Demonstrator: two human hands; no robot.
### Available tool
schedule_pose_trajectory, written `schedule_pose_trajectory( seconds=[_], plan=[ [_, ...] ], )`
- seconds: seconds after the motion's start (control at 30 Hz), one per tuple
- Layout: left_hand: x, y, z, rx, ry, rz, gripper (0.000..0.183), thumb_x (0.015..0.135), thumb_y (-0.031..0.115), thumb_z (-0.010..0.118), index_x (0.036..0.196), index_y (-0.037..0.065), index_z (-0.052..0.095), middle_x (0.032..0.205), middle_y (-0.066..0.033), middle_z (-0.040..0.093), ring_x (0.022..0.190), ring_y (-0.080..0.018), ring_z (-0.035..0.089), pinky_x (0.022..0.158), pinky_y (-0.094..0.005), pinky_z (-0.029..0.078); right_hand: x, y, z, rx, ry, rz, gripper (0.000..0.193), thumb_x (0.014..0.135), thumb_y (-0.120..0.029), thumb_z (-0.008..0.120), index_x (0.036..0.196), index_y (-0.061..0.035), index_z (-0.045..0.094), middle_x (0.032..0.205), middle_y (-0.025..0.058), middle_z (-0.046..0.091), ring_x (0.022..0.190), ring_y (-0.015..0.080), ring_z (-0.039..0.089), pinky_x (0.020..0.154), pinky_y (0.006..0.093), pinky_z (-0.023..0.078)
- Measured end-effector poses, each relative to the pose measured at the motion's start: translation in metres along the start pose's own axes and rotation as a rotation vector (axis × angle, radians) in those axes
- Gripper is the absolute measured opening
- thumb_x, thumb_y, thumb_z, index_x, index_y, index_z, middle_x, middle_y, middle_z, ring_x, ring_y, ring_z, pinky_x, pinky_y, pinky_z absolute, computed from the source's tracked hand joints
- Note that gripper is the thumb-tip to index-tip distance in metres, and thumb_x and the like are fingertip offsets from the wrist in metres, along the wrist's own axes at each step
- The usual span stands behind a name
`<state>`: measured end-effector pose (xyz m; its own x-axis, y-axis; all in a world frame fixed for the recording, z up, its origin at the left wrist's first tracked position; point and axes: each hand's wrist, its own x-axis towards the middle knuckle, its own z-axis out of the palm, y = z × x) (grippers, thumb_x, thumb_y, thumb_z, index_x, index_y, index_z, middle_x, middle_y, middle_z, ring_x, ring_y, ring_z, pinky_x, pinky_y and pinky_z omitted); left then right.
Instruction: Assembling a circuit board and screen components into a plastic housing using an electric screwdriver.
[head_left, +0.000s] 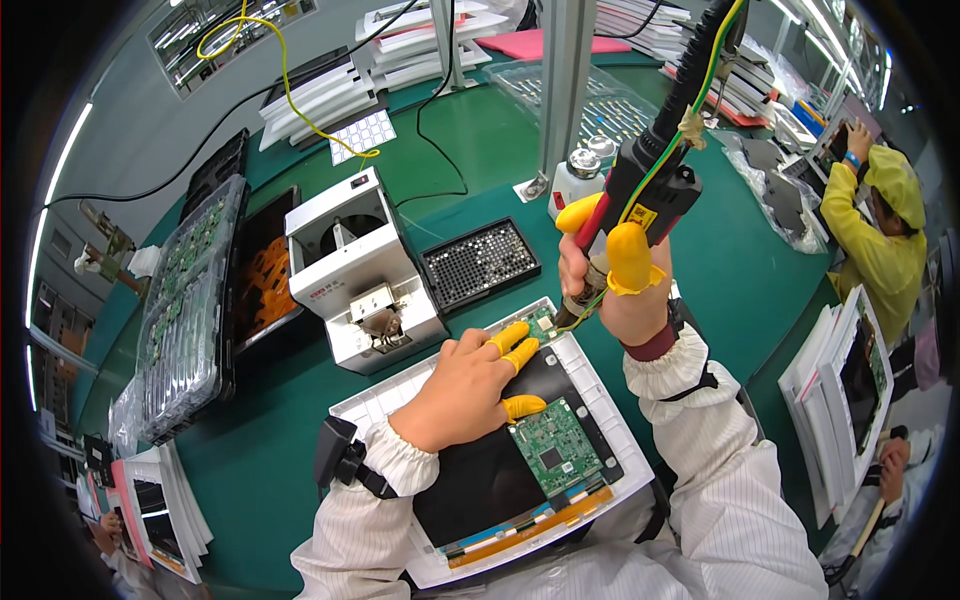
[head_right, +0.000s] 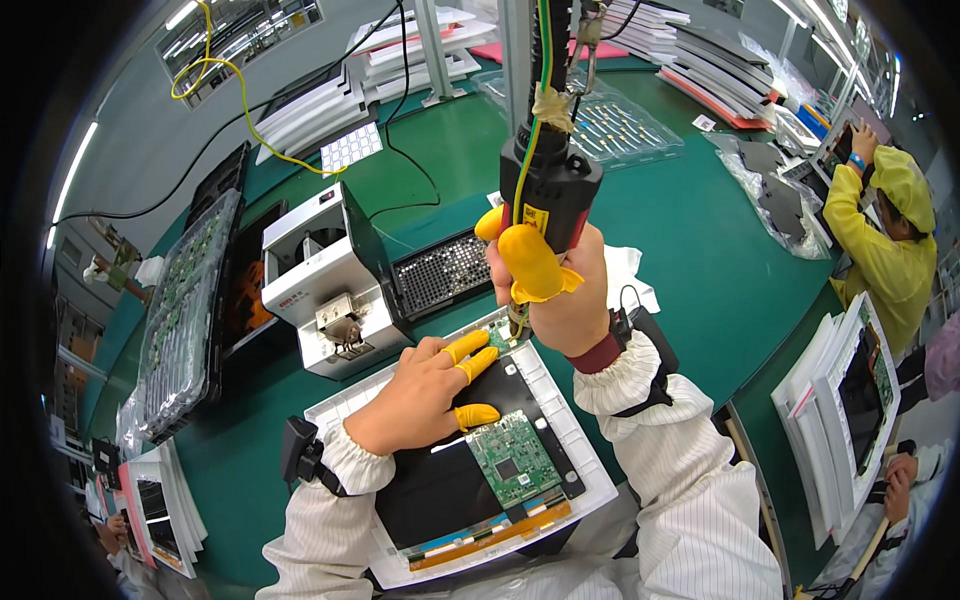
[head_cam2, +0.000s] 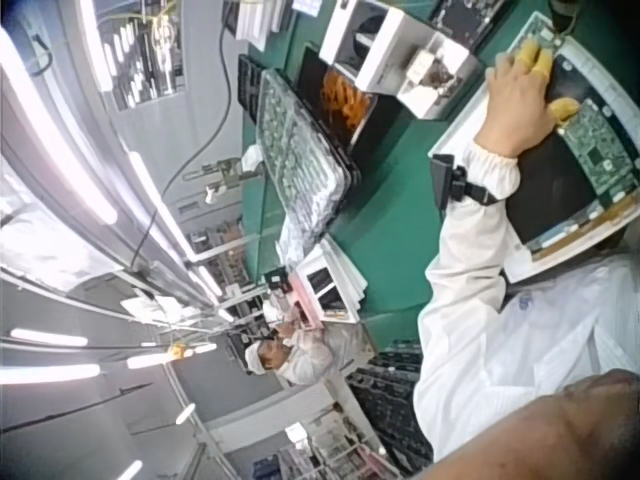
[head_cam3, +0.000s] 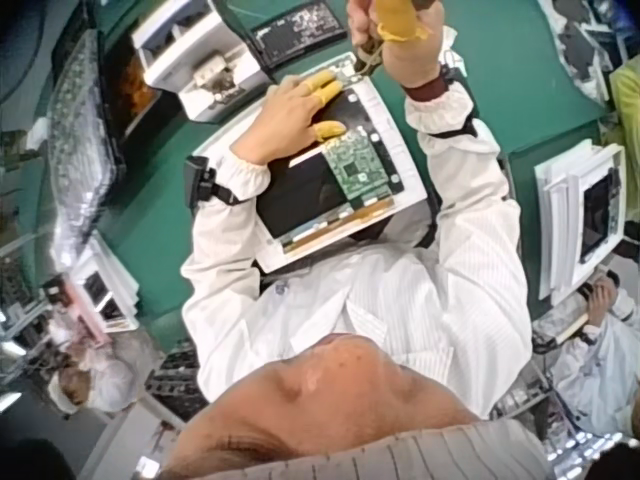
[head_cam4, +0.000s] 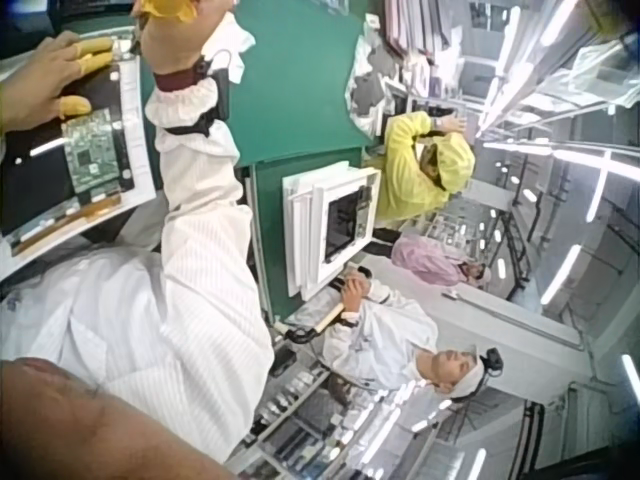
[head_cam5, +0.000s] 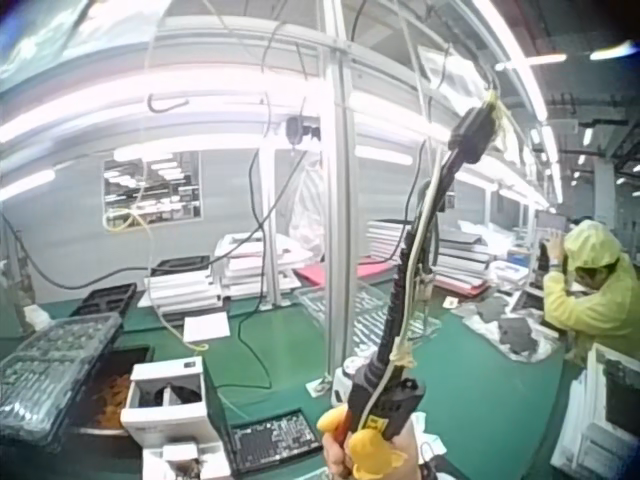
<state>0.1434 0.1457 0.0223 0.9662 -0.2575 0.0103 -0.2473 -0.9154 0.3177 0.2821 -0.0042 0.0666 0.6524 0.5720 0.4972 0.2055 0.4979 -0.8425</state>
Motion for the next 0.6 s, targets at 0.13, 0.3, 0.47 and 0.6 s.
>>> schedule_pose_trajectory(
  seconds=[0.13,0.3,0.47,0.6],
  plan=[
    [0.0008,-0.0022,0.0033,0.027,0.004,0.015,0.059,0.078,0.037,0.067,0.122,-0.001,0.054,0.125,-0.0111,0.049,0.101,-0.0302,0.044,0.086,-0.0409,0.038,-0.0003,0.0013,0.0016,-0.007,-0.014,-0.032,0.046,0.093,-0.047,0.042,0.108,-0.0034,0.047,0.069,0.0076,0.053,0.055,0.0137,0.05,0.053,0.0265,0.043],
    [0.0006,-0.0012,0.0024,0.023,-0.012,0.004,0.06,0.078,0.037,0.067,0.122,-0.001,0.054,0.125,-0.0109,0.049,0.103,-0.0305,0.044,0.086,-0.0412,0.038,-0.001,-0.0014,0.0073,0.175,0.061,0.016,0.024,0.087,-0.014,0.061,0.102,0.0018,0.053,0.071,0.0029,0.055,0.057,0.0061,0.052,0.05,0.0193,0.043],
    [0.0012,-0.0005,0.0007,0.017,-0.047,-0.011,0.06,0.077,0.037,0.068,0.122,-0.001,0.054,0.123,-0.0115,0.051,0.103,-0.0305,0.044,0.086,-0.0414,0.038,-0.0004,-0.001,0.0081,0.188,0.086,0.016,0.021,0.088,-0.012,0.06,0.101,0.0021,0.053,0.071,0.0033,0.056,0.057,0.006,0.052,0.05,0.0192,0.043],
    [-0.0015,-0.0015,0.0031,0.014,0.004,-0.002,0.058,0.077,0.036,0.068,0.12,-0.001,0.056,0.119,-0.0121,0.052,0.102,-0.0304,0.044,0.085,-0.0415,0.038,0.0001,-0.0016,0.009,0.165,0.061,0.024,0.019,0.088,-0.011,0.059,0.101,0.002,0.053,0.07,0.0032,0.056,0.057,0.0062,0.053,0.05,0.0193,0.043]
  ],
)
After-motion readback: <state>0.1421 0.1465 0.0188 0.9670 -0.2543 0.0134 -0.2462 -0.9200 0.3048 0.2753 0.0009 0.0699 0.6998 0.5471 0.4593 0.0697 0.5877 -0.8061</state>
